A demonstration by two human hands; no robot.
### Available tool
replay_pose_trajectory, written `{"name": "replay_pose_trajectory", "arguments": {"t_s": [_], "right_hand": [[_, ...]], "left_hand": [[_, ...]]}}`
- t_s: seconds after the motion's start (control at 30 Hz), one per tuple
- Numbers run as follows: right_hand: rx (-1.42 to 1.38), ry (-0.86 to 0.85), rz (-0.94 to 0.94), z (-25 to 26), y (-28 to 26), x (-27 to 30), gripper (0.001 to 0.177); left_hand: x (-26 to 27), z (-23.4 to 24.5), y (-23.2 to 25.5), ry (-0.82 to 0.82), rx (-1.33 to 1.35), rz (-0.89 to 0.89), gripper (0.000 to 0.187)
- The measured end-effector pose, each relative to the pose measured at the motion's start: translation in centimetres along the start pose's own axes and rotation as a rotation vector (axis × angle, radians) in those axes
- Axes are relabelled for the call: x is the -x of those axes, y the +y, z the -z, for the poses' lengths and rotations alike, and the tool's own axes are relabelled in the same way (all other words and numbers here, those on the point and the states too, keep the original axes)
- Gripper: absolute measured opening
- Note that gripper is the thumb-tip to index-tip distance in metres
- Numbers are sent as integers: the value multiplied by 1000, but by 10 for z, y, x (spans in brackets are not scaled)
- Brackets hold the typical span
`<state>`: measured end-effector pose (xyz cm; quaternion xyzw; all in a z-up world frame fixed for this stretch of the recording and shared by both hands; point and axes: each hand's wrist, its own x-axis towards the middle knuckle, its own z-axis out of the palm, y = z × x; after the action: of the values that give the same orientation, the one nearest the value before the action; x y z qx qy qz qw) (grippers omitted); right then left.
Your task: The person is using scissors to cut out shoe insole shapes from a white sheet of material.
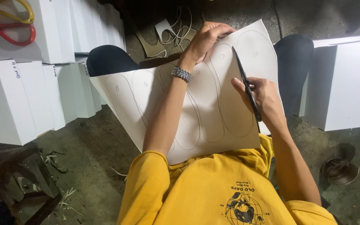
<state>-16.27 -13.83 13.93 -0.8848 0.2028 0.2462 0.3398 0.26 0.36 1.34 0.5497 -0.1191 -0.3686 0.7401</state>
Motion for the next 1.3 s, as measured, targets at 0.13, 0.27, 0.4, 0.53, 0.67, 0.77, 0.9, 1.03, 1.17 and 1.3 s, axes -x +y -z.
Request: {"name": "replay_pose_trajectory", "arguments": {"t_s": [0.13,0.27,0.4,0.53,0.67,0.77,0.9,1.03,1.17,1.3], "right_hand": [[-25,3,-23,0,-5,2,69],[-25,15,-51,-2,-1,-11,65],[-30,-1,-43,1,-4,-13,68],[-20,18,-8,-2,3,-15,70],[-62,24,13,0,2,-16,66],[-47,22,-37,5,-8,-19,66],[-18,30,40,4,-2,-25,67],[-9,30,50,8,-3,-23,67],[22,31,-28,13,-16,-20,65],[5,36,-7,16,-19,-20,65]], "left_hand": [[1,-3,0,-61,-39,-95,28],[-11,-3,-18,-14,-173,-163,39],[-2,-7,6,24,-105,-30,39],[0,-9,11,38,-2,10,34],[0,-11,17,56,33,64,34],[-4,-11,8,20,7,-12,35],[-1,-11,19,68,-6,102,46],[-10,-14,14,52,-103,-82,23],[-20,-17,6,104,-91,-62,16],[-22,-21,2,108,-85,-44,18]]}}
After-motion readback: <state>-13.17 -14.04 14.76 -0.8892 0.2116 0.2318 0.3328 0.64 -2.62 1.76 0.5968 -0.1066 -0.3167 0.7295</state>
